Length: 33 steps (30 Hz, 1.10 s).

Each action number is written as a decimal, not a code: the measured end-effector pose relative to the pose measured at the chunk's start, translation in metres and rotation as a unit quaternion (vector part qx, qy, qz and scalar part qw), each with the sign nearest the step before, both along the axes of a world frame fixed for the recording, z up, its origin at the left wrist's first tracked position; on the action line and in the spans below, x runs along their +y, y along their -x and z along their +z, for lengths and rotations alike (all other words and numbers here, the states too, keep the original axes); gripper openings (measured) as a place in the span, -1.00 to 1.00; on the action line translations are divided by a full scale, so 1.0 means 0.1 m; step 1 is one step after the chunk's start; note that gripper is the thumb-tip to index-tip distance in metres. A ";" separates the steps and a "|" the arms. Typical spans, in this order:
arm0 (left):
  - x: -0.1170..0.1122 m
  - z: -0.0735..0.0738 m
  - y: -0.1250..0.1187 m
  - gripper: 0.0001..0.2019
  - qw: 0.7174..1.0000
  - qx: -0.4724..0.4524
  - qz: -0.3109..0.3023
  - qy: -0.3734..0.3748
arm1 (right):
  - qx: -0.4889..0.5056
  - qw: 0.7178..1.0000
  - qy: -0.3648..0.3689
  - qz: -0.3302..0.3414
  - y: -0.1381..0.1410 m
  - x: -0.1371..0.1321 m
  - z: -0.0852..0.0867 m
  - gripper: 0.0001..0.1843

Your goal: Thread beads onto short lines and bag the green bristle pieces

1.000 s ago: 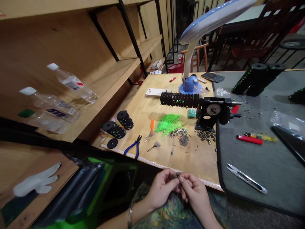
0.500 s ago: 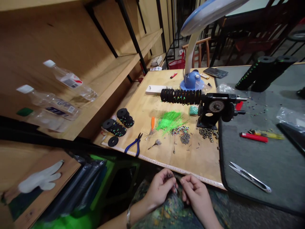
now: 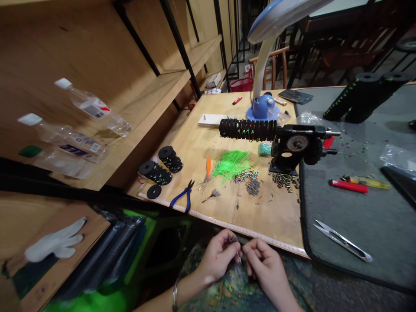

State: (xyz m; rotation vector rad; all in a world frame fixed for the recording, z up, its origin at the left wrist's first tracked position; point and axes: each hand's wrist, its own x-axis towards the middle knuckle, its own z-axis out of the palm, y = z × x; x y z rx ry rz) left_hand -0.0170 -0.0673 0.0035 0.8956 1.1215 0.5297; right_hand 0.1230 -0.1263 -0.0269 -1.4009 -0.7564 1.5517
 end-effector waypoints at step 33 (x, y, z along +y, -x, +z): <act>-0.01 -0.01 -0.02 -0.56 1.000 -0.023 0.001 0.001 | 0.072 0.997 0.024 -0.026 0.05 0.09 0.08 -0.37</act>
